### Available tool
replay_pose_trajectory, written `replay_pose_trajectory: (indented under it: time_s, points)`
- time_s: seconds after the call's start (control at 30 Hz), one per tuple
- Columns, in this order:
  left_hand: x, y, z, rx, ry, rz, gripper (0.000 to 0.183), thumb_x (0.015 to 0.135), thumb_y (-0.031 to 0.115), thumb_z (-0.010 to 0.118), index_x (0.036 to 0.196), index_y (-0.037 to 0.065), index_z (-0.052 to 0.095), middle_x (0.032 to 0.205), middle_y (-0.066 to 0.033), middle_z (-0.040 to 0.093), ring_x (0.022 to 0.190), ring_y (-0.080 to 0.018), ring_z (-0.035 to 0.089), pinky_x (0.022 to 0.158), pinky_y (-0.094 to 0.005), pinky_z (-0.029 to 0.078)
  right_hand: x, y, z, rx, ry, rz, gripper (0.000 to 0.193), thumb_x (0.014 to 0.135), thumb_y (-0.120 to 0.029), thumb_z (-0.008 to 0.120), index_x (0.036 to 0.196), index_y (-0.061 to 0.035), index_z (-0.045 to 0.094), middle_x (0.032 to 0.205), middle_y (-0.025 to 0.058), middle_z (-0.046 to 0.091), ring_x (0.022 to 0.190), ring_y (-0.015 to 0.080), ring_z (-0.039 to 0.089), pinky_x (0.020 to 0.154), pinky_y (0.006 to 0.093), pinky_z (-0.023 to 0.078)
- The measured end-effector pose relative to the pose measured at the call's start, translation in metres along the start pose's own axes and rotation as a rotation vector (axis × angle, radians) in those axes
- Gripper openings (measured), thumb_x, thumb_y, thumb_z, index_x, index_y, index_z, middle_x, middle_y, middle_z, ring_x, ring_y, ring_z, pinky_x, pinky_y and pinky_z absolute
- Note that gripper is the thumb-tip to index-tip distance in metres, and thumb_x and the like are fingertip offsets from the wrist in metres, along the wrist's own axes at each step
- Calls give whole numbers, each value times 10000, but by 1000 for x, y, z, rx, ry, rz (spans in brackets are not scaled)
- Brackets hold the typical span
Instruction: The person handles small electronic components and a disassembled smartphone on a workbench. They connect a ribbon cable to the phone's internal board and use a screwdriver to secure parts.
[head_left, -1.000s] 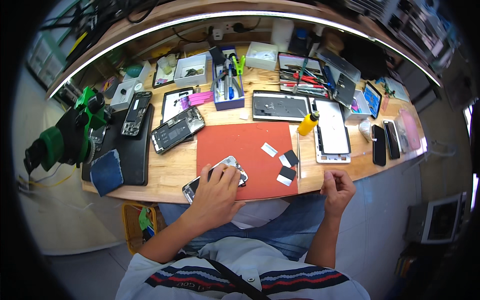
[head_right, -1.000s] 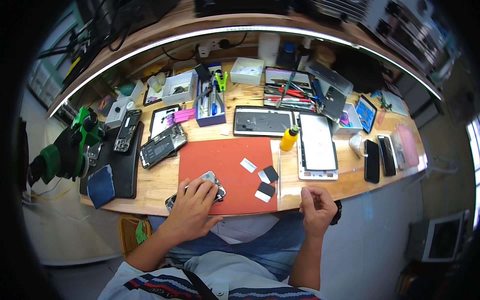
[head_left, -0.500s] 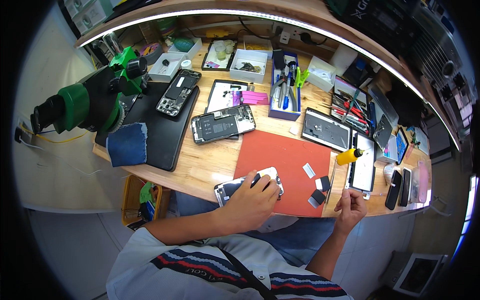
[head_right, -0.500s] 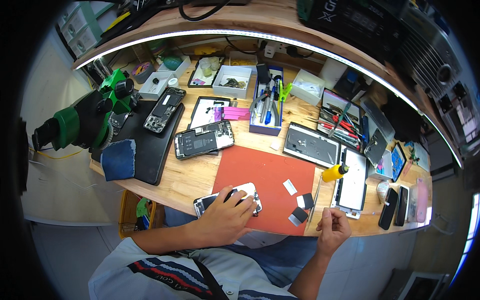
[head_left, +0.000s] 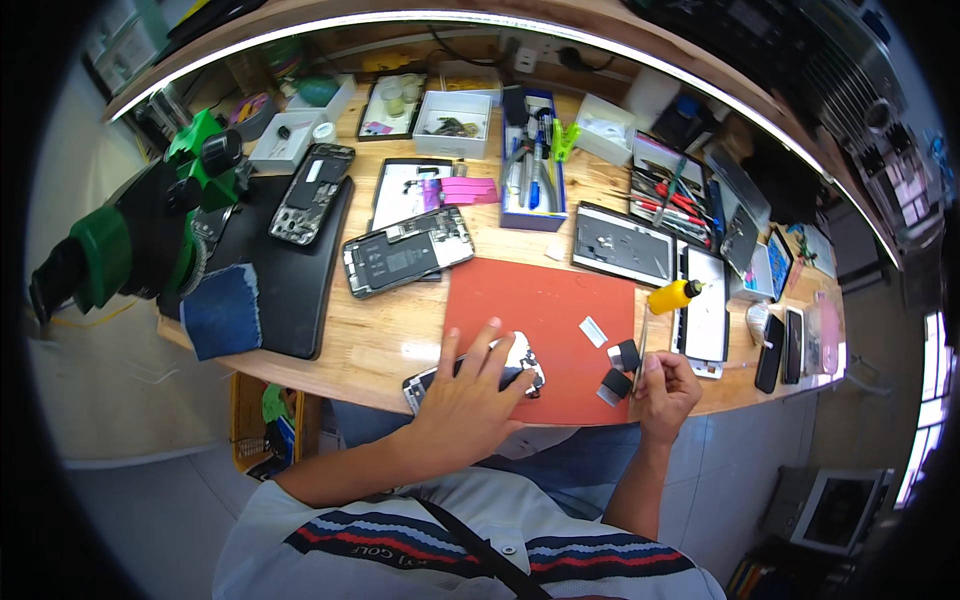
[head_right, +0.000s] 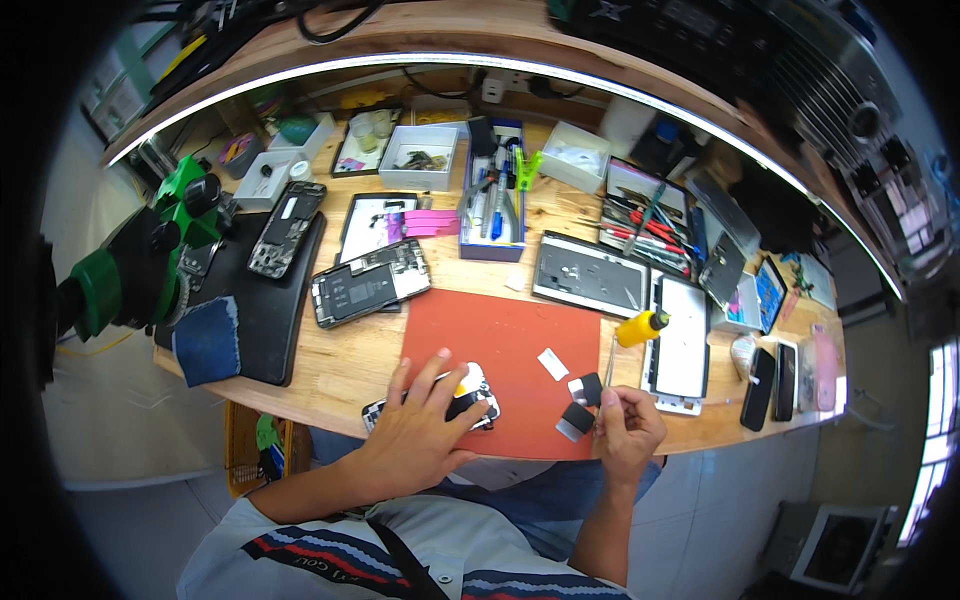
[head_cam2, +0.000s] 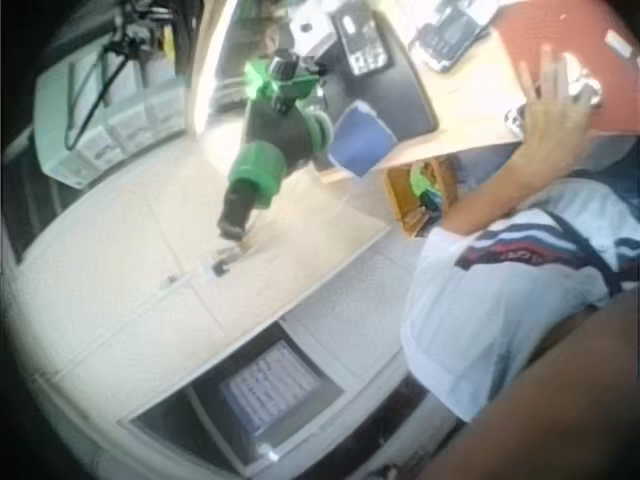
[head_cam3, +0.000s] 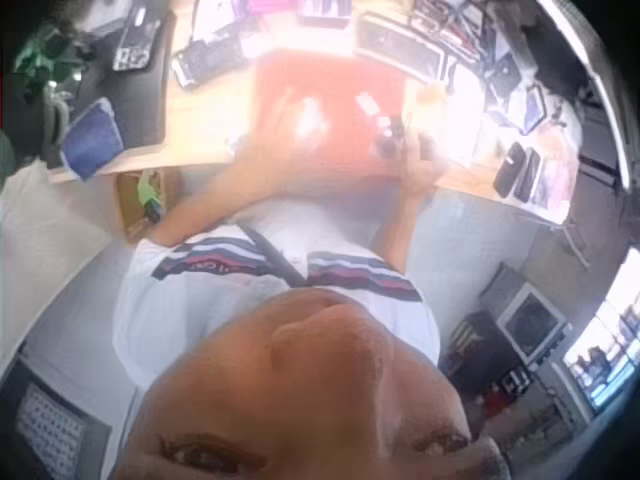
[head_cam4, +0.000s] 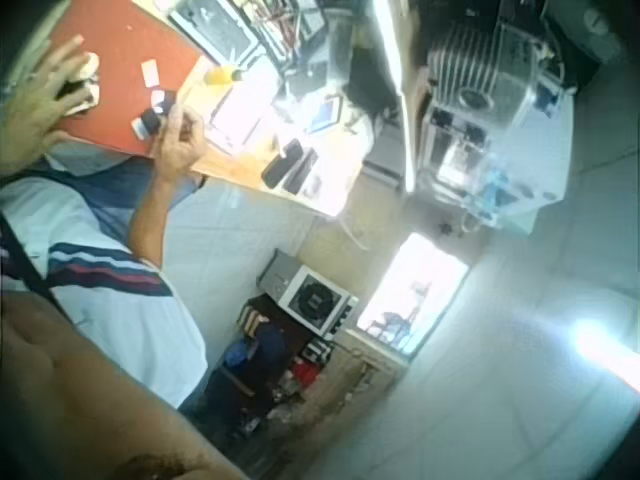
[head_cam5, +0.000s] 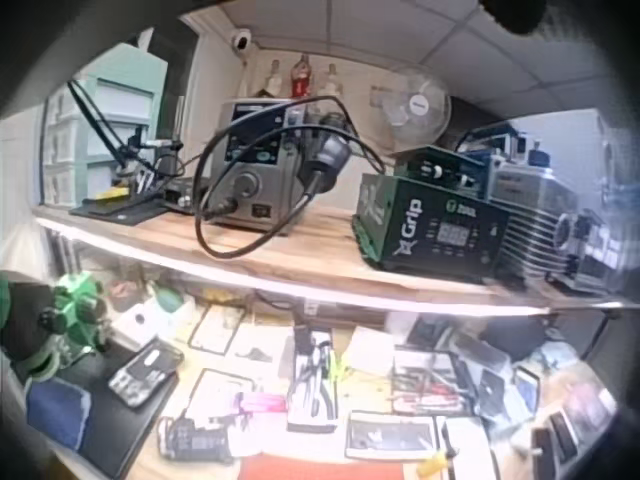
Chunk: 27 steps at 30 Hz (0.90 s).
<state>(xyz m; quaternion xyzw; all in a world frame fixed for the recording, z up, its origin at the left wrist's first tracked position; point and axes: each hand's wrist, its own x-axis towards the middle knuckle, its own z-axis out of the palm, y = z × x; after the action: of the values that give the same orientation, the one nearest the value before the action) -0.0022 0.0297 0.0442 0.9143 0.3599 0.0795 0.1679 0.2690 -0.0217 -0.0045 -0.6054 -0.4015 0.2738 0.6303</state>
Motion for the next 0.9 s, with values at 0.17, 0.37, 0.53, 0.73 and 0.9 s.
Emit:
replay_pose_trajectory:
  time_s: [0.17,0.37,0.53,0.73,0.9]
  points:
    - [4,-1,-7,7,-46,-26,560,808,393,766,1322,231,614,1486,-250,365,1447,-435,234,1123,-671,171,-3,-1,-3,1,28,43,78,939,-39,672,922,31,642,653,3,594,543,38,510,492,186,394]
    - [9,2,-10,9,-14,-26,502,801,387,771,1262,222,659,1427,-231,435,1411,-425,297,1119,-654,201,-1,3,-12,17,59,32,95,937,-65,678,909,19,643,629,-1,573,506,37,497,463,184,382]
    - [11,3,-10,22,-13,-25,452,806,376,772,1223,230,680,1400,-227,459,1389,-426,336,1119,-649,210,1,4,-10,34,66,45,113,934,-81,685,901,19,645,622,-6,564,503,36,489,463,185,375]
    - [9,6,-11,24,9,-39,450,799,363,780,1212,213,680,1434,-207,435,1422,-434,285,1121,-685,156,1,6,-11,59,29,46,101,942,-73,681,919,23,664,651,-22,591,538,11,500,485,168,373]
    - [5,20,-5,124,-3,-10,621,763,374,807,1302,152,592,1481,-164,408,1458,-416,229,1128,-694,118,1,8,-12,53,16,54,97,940,-67,682,924,28,671,657,-28,601,554,-2,501,488,164,368]
